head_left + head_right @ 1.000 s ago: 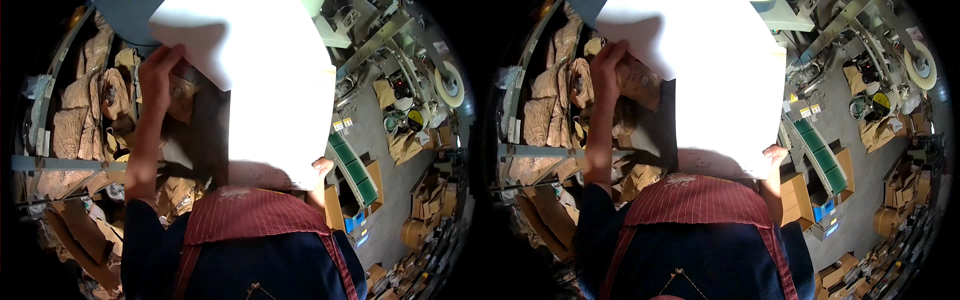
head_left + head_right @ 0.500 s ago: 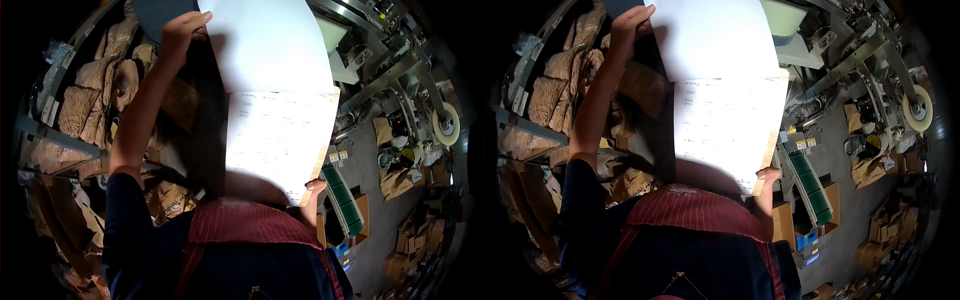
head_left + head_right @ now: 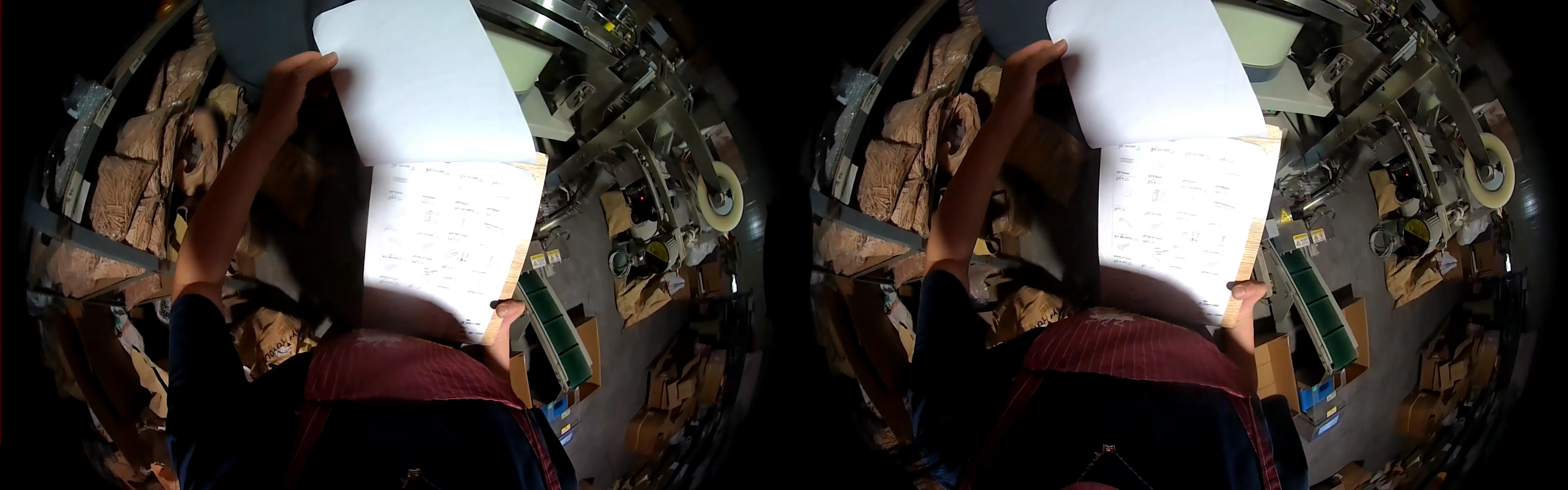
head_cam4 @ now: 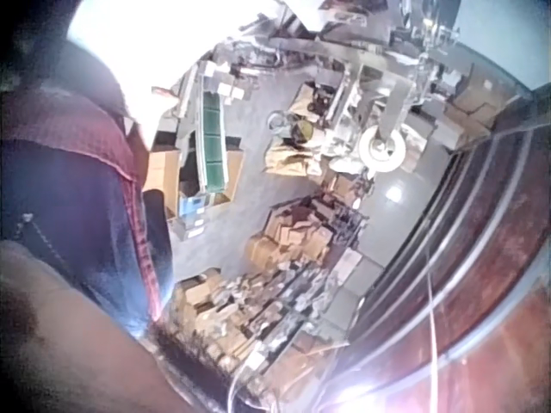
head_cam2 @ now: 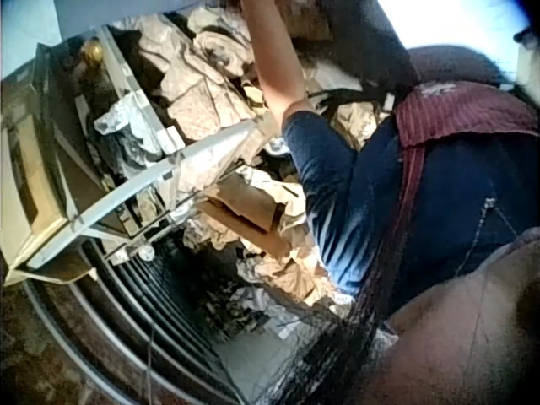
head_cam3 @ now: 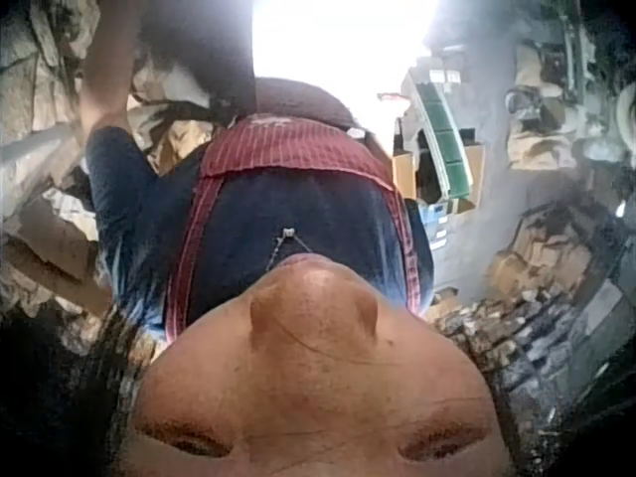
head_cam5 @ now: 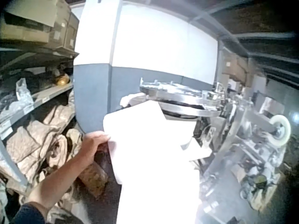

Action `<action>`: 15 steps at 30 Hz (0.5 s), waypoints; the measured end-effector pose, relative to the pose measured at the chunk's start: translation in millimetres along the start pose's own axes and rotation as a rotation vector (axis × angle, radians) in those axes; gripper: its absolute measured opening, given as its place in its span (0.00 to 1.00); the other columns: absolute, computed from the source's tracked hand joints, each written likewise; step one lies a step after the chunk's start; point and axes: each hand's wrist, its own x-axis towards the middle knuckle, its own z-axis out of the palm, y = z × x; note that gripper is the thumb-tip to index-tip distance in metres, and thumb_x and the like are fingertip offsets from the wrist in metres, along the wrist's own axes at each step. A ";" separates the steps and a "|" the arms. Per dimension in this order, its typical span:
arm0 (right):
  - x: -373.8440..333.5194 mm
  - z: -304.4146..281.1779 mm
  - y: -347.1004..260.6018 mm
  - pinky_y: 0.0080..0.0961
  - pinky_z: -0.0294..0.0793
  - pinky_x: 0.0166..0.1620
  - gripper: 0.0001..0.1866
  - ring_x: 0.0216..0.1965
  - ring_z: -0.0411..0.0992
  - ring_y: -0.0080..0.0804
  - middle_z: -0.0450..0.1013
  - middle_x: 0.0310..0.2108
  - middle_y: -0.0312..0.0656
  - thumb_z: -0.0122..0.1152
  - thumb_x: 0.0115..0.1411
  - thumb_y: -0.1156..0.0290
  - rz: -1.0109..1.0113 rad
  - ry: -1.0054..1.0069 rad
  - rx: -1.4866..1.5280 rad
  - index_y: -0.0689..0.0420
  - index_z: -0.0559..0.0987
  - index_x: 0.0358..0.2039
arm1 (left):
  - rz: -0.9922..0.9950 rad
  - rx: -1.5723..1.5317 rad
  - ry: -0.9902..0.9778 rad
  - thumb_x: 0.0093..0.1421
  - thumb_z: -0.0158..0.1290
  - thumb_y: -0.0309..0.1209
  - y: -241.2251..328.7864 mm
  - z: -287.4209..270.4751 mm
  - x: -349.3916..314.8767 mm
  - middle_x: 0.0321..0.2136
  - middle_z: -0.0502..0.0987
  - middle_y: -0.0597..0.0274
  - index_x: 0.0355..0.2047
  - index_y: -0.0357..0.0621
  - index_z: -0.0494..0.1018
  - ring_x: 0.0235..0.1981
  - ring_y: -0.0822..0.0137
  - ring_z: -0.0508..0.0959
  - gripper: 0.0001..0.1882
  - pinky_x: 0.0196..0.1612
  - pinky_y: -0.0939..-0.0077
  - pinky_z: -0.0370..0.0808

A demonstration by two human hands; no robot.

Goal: The person stands in a warehouse environment holding a clipboard with a document. They flip through the pages of the document and then interact with the touchscreen interface of a nearby industrial machine, likely inputting data or adjusting settings.

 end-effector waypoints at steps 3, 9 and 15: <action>-0.4 6.8 0.2 0.42 0.61 0.65 0.57 0.63 0.62 0.54 0.64 0.64 0.54 0.55 0.27 0.73 0.007 -0.020 0.032 0.61 0.58 0.68 | -0.014 0.008 0.007 0.61 0.57 0.41 0.5 2.8 -1.4 0.24 0.74 0.68 0.29 0.40 0.78 0.27 0.75 0.73 0.15 0.33 0.78 0.71; -1.0 8.6 1.2 0.45 0.64 0.64 0.54 0.62 0.64 0.54 0.64 0.63 0.55 0.60 0.34 0.73 0.017 -0.047 0.095 0.61 0.58 0.68 | -0.056 -0.028 -0.018 0.62 0.57 0.42 4.1 2.5 -3.4 0.24 0.75 0.69 0.31 0.40 0.78 0.27 0.76 0.73 0.16 0.35 0.80 0.71; -7.3 -9.2 2.5 0.46 0.69 0.61 0.52 0.60 0.66 0.53 0.66 0.61 0.55 0.62 0.36 0.73 0.016 -0.027 0.161 0.62 0.59 0.68 | -0.089 -0.091 -0.023 0.62 0.58 0.42 4.7 3.2 -6.6 0.25 0.76 0.71 0.33 0.43 0.78 0.27 0.79 0.73 0.14 0.35 0.81 0.70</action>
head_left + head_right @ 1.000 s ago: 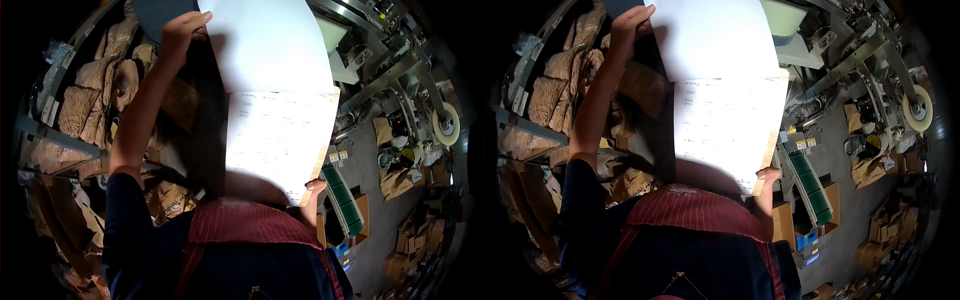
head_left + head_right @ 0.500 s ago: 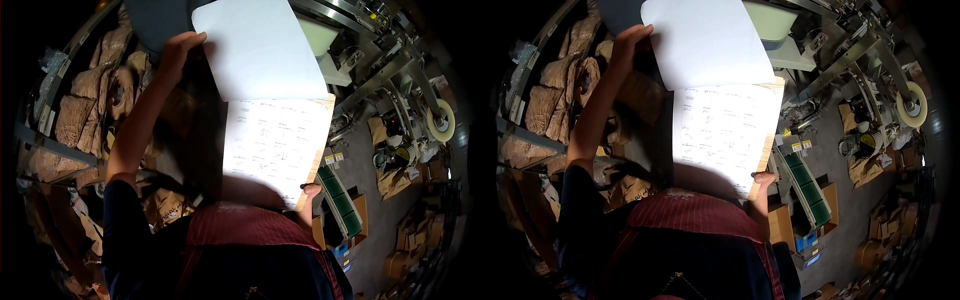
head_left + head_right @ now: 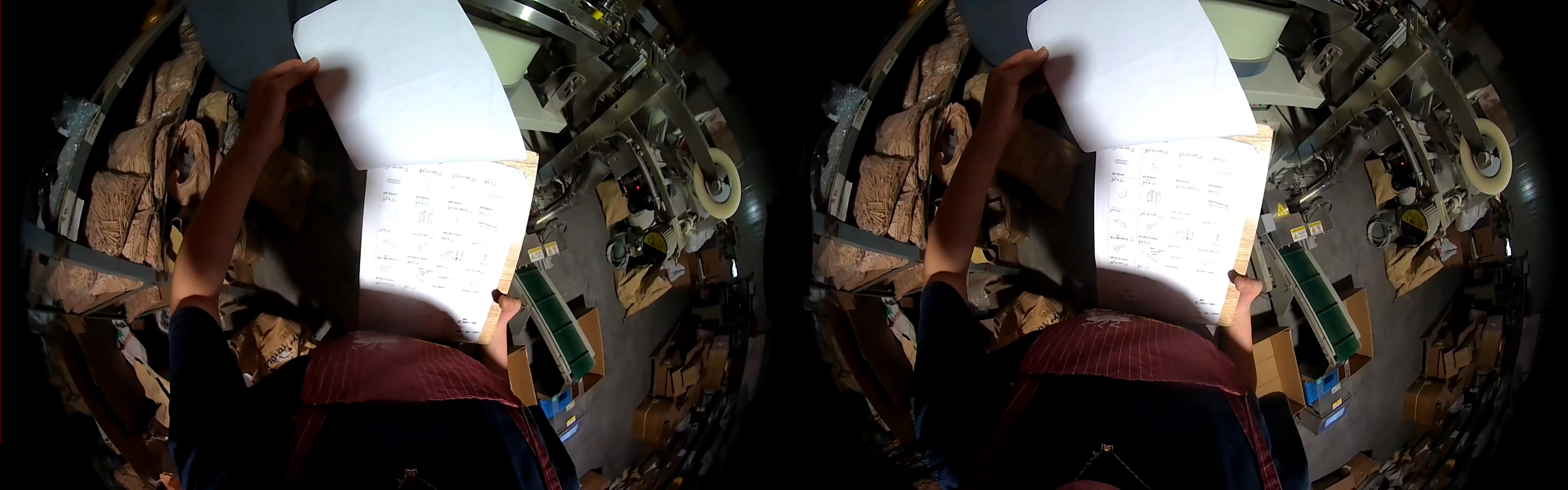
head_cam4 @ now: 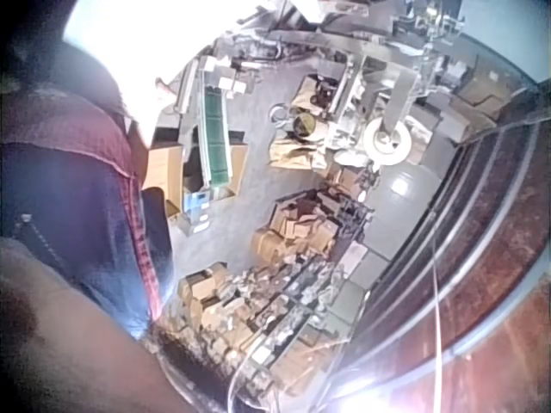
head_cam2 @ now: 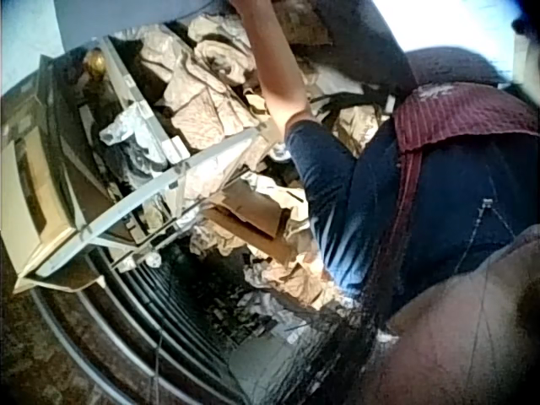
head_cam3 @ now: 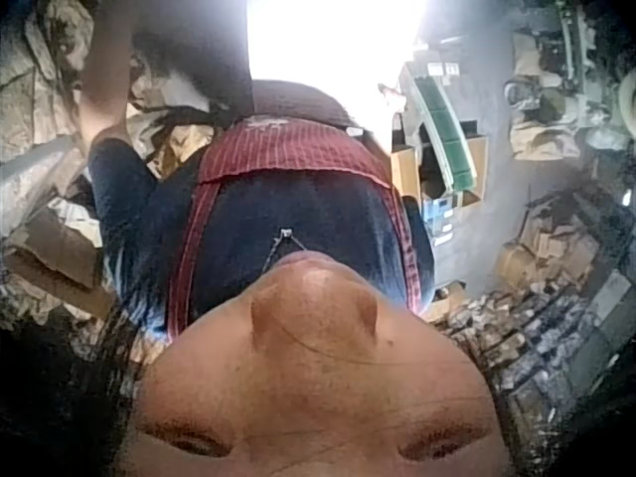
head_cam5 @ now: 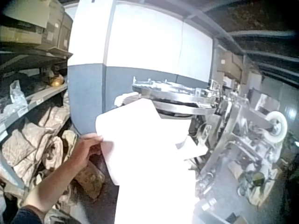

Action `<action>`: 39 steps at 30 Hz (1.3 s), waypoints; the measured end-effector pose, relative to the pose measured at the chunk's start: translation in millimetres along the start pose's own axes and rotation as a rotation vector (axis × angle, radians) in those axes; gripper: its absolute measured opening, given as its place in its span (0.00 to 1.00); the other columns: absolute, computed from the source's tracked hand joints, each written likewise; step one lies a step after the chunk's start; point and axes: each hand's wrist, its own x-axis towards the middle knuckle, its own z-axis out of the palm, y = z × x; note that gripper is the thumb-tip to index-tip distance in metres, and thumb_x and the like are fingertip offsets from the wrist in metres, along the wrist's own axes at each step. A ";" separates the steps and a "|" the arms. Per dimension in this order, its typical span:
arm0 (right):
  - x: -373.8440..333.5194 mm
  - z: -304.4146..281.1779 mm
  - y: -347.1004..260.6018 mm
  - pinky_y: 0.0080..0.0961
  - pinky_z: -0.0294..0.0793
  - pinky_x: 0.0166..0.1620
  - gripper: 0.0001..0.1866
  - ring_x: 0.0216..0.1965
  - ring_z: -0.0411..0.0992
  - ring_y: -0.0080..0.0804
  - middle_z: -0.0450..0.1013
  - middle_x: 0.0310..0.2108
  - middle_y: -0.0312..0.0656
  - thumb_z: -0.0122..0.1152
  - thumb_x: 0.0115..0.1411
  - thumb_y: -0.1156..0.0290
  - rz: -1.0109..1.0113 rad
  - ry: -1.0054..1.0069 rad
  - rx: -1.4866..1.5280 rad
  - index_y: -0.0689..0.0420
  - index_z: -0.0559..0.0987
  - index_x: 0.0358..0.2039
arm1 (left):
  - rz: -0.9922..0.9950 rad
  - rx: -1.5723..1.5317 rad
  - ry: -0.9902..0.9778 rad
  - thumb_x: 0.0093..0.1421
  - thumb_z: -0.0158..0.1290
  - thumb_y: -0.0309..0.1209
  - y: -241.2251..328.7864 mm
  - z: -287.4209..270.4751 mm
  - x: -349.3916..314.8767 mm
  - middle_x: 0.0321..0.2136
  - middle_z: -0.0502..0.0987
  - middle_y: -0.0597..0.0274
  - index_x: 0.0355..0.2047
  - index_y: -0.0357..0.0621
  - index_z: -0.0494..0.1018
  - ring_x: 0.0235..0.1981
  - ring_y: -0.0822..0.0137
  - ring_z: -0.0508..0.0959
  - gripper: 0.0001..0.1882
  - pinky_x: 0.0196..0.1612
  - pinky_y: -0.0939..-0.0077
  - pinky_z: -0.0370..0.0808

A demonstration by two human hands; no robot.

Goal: The person stands in a warehouse environment holding a clipboard with a document. They flip through the pages of the document and then interact with the touchscreen interface of a nearby industrial machine, likely inputting data or adjusting settings.

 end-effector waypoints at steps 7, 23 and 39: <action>0.8 14.9 3.1 0.48 0.69 0.61 0.52 0.60 0.67 0.54 0.67 0.60 0.56 0.63 0.36 0.72 0.009 -0.043 0.064 0.62 0.59 0.67 | -0.015 -0.031 0.000 0.63 0.59 0.40 -1.7 -4.2 -1.6 0.26 0.77 0.71 0.33 0.44 0.79 0.28 0.79 0.75 0.12 0.35 0.82 0.71; 4.1 26.4 9.5 0.52 0.64 0.63 0.54 0.64 0.62 0.58 0.61 0.65 0.58 0.57 0.34 0.76 -0.024 -0.001 -0.005 0.61 0.56 0.69 | -0.089 -0.106 0.059 0.63 0.60 0.36 -3.5 -3.0 -9.0 0.27 0.79 0.71 0.37 0.45 0.81 0.27 0.78 0.76 0.09 0.33 0.83 0.73; -0.6 31.7 7.0 0.45 0.64 0.63 0.57 0.61 0.65 0.57 0.65 0.61 0.59 0.53 0.26 0.75 -0.033 0.102 -0.142 0.65 0.58 0.67 | -0.105 -0.120 0.080 0.63 0.60 0.35 -1.4 3.2 -17.1 0.27 0.79 0.72 0.36 0.46 0.81 0.27 0.79 0.76 0.07 0.33 0.84 0.73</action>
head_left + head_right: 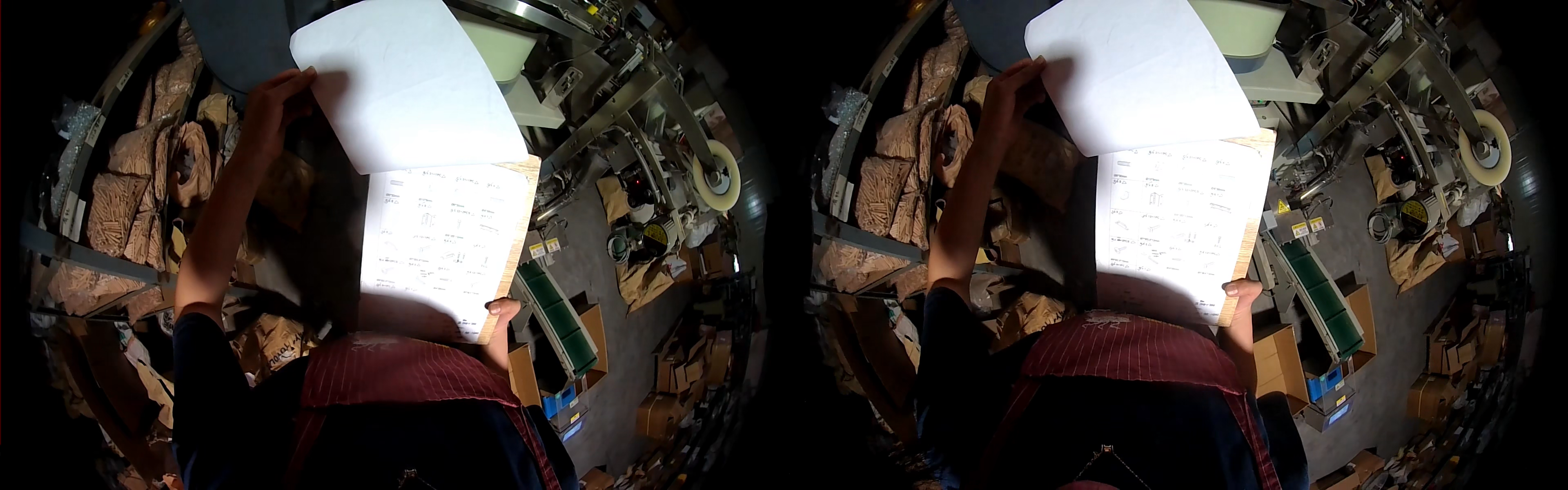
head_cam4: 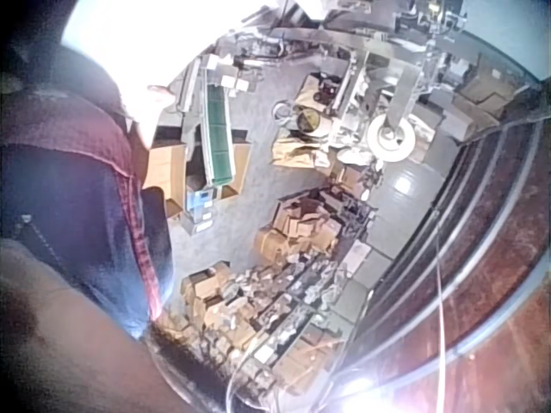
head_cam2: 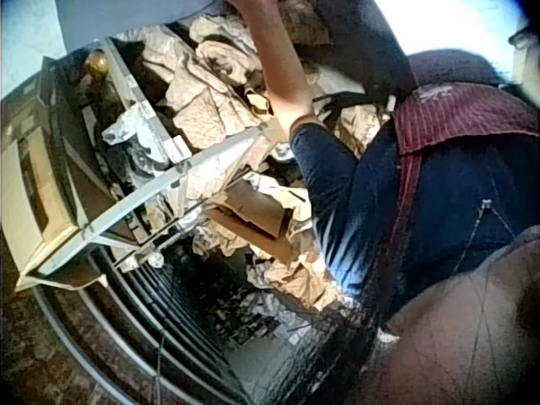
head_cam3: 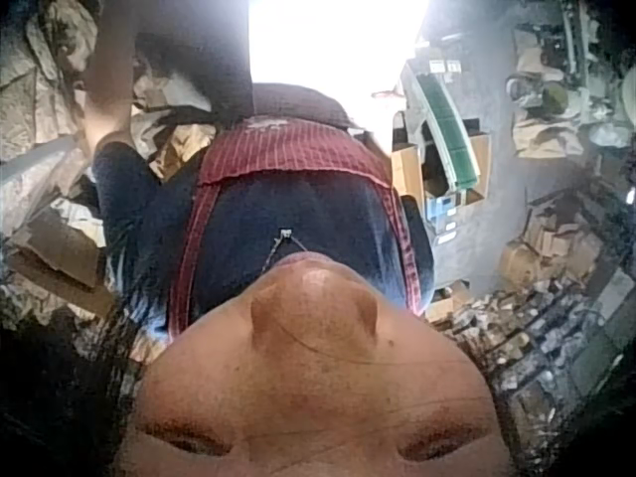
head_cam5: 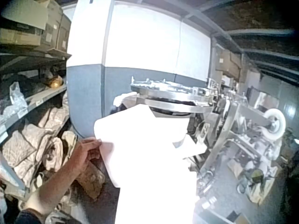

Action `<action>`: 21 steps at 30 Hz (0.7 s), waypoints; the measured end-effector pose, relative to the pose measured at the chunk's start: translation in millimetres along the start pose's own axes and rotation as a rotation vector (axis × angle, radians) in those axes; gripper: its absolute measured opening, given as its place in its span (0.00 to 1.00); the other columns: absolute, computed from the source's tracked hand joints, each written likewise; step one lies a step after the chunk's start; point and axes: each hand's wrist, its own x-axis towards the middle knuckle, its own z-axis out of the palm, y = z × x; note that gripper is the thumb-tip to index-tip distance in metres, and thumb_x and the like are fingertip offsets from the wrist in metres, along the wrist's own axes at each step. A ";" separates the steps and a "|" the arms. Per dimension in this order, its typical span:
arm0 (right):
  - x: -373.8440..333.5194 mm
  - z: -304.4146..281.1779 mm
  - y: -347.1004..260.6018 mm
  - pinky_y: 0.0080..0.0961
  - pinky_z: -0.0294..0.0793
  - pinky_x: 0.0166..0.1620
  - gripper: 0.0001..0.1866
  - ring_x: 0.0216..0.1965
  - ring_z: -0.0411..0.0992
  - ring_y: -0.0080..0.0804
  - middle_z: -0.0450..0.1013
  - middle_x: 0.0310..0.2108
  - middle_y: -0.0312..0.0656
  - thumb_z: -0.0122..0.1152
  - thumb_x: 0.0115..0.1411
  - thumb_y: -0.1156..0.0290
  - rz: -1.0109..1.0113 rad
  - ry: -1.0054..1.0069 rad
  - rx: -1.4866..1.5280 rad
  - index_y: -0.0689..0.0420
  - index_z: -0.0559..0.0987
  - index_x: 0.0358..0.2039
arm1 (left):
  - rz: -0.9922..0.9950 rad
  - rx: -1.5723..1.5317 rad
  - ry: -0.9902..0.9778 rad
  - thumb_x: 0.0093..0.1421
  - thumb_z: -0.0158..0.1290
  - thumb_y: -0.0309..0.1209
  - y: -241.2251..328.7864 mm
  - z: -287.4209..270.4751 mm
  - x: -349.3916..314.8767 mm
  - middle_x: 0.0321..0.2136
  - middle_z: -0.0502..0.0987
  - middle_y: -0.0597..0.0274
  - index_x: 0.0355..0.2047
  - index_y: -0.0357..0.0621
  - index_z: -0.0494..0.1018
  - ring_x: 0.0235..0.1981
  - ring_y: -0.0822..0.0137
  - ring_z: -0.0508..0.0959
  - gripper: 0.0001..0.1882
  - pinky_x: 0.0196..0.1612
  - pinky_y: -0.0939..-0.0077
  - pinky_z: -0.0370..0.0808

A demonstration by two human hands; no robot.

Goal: The person stands in a warehouse environment holding a clipboard with a document. They flip through the pages of the document and then interact with the touchscreen interface of a nearby industrial machine, likely inputting data or adjusting settings.

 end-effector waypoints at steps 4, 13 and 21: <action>-1.2 -2.8 -0.3 0.44 0.66 0.62 0.56 0.59 0.67 0.56 0.68 0.59 0.59 0.53 0.26 0.75 0.009 0.012 0.028 0.65 0.59 0.66 | 0.010 -0.009 -0.023 0.63 0.60 0.36 2.0 1.2 -2.0 0.26 0.78 0.73 0.35 0.46 0.80 0.27 0.79 0.76 0.07 0.33 0.84 0.73; -3.3 1.9 -0.6 0.49 0.68 0.61 0.54 0.60 0.67 0.58 0.67 0.60 0.60 0.52 0.29 0.78 0.041 -0.017 0.096 0.67 0.59 0.66 | 0.052 -0.022 -0.124 0.64 0.58 0.39 3.7 -5.3 -1.4 0.30 0.79 0.71 0.37 0.47 0.80 0.31 0.79 0.77 0.10 0.36 0.83 0.73; -1.3 -7.1 -0.7 0.52 0.65 0.63 0.56 0.62 0.64 0.60 0.63 0.63 0.60 0.52 0.28 0.78 0.049 -0.045 0.108 0.65 0.57 0.68 | 0.100 -0.049 -0.178 0.64 0.58 0.39 11.6 -3.8 -4.2 0.28 0.79 0.70 0.35 0.46 0.79 0.29 0.79 0.77 0.10 0.34 0.83 0.73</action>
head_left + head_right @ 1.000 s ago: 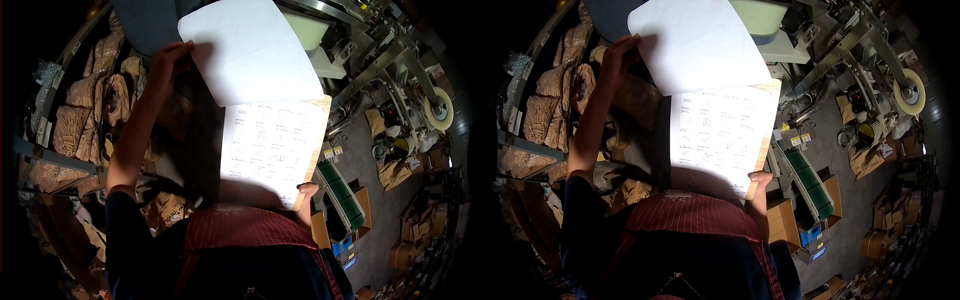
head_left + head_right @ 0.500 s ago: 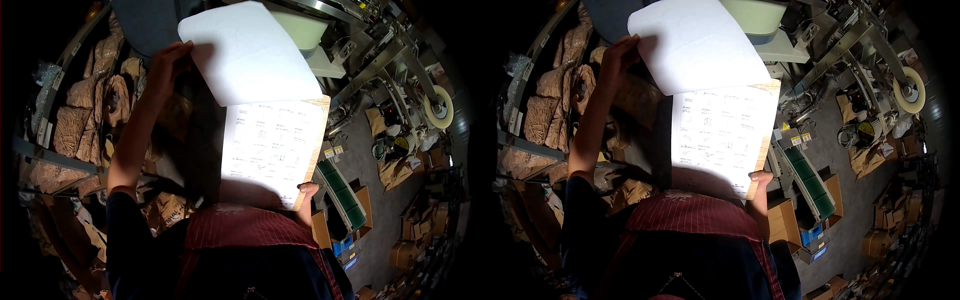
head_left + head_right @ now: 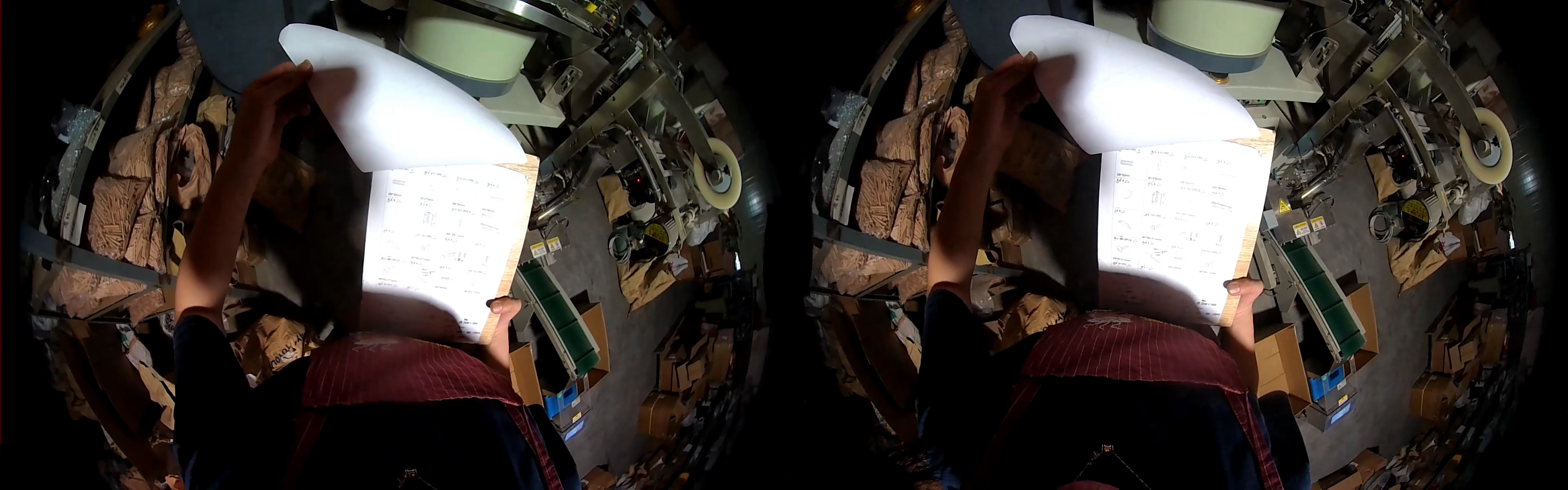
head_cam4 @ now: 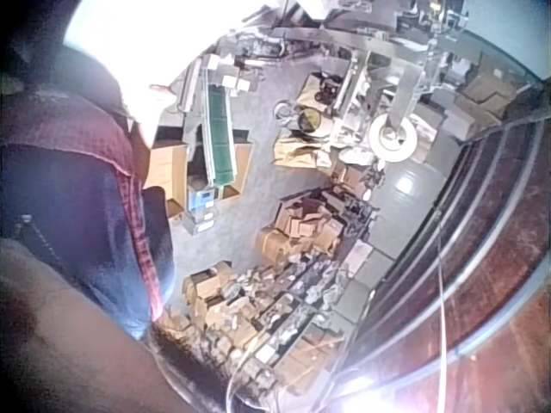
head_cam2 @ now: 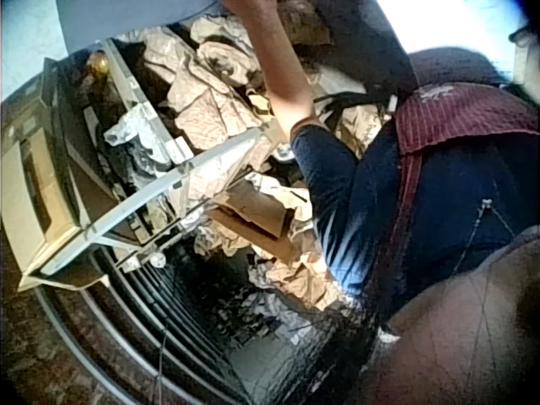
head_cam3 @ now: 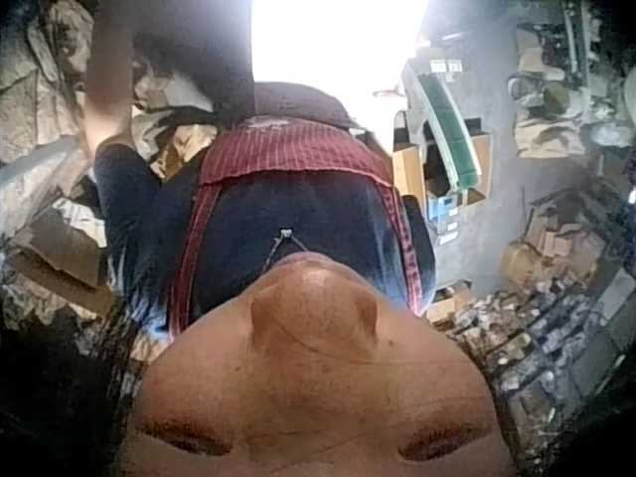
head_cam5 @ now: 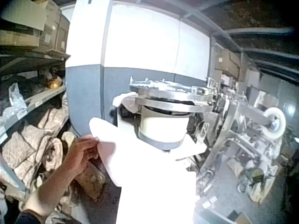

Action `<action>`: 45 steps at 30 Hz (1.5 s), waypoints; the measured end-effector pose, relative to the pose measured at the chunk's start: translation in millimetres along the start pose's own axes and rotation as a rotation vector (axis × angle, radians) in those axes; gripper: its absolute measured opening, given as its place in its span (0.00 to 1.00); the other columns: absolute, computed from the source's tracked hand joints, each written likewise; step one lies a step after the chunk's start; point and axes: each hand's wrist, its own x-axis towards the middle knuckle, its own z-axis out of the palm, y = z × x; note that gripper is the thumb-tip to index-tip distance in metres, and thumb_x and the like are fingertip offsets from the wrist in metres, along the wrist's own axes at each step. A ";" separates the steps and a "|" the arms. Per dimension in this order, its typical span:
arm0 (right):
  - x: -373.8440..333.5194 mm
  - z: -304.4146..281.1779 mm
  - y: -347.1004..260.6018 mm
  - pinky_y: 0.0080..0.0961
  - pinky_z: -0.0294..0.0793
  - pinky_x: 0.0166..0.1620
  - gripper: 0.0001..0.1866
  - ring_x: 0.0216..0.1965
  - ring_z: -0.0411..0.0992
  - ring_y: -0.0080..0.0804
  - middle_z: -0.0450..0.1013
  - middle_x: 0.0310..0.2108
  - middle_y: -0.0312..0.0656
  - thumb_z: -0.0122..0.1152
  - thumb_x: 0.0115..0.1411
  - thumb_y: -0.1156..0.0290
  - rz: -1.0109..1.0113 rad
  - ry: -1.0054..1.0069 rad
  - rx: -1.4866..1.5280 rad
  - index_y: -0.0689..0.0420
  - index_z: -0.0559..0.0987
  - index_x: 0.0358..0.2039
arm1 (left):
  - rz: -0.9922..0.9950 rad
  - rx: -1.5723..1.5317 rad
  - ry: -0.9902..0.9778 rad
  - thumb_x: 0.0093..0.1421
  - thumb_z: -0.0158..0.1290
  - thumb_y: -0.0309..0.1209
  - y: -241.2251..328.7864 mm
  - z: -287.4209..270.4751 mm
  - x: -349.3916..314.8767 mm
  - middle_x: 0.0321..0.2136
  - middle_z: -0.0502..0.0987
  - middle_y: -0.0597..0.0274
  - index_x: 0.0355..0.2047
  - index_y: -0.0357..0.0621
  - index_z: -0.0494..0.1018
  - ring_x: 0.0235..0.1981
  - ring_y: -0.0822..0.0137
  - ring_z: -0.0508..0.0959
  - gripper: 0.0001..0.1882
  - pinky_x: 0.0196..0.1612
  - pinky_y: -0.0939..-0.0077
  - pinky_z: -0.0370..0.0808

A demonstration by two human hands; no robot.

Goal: The person stands in a warehouse environment holding a clipboard with a document. They flip through the pages of the document and then interact with the touchscreen interface of a nearby industrial machine, likely inputting data or adjusting settings.

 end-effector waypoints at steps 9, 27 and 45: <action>3.4 -9.8 -0.7 0.53 0.65 0.63 0.56 0.61 0.65 0.61 0.64 0.62 0.62 0.56 0.29 0.76 -0.020 0.041 -0.057 0.67 0.57 0.67 | 0.069 -0.046 -0.056 0.66 0.55 0.35 7.6 10.9 -7.0 0.25 0.78 0.68 0.36 0.43 0.79 0.26 0.77 0.76 0.10 0.32 0.82 0.74; 11.4 3.6 2.2 0.49 0.68 0.62 0.54 0.61 0.66 0.58 0.64 0.62 0.61 0.54 0.30 0.78 -0.042 0.047 -0.005 0.66 0.58 0.67 | 0.079 -0.067 -0.025 0.66 0.54 0.35 10.6 10.2 -7.2 0.28 0.78 0.64 0.43 0.38 0.78 0.27 0.74 0.77 0.13 0.32 0.80 0.75; 12.0 0.6 4.0 0.51 0.67 0.62 0.55 0.61 0.65 0.59 0.64 0.62 0.62 0.54 0.30 0.78 -0.022 0.030 0.016 0.67 0.57 0.67 | 0.086 -0.066 -0.038 0.66 0.54 0.35 15.2 7.9 -14.7 0.28 0.77 0.64 0.45 0.36 0.77 0.27 0.73 0.75 0.15 0.32 0.79 0.73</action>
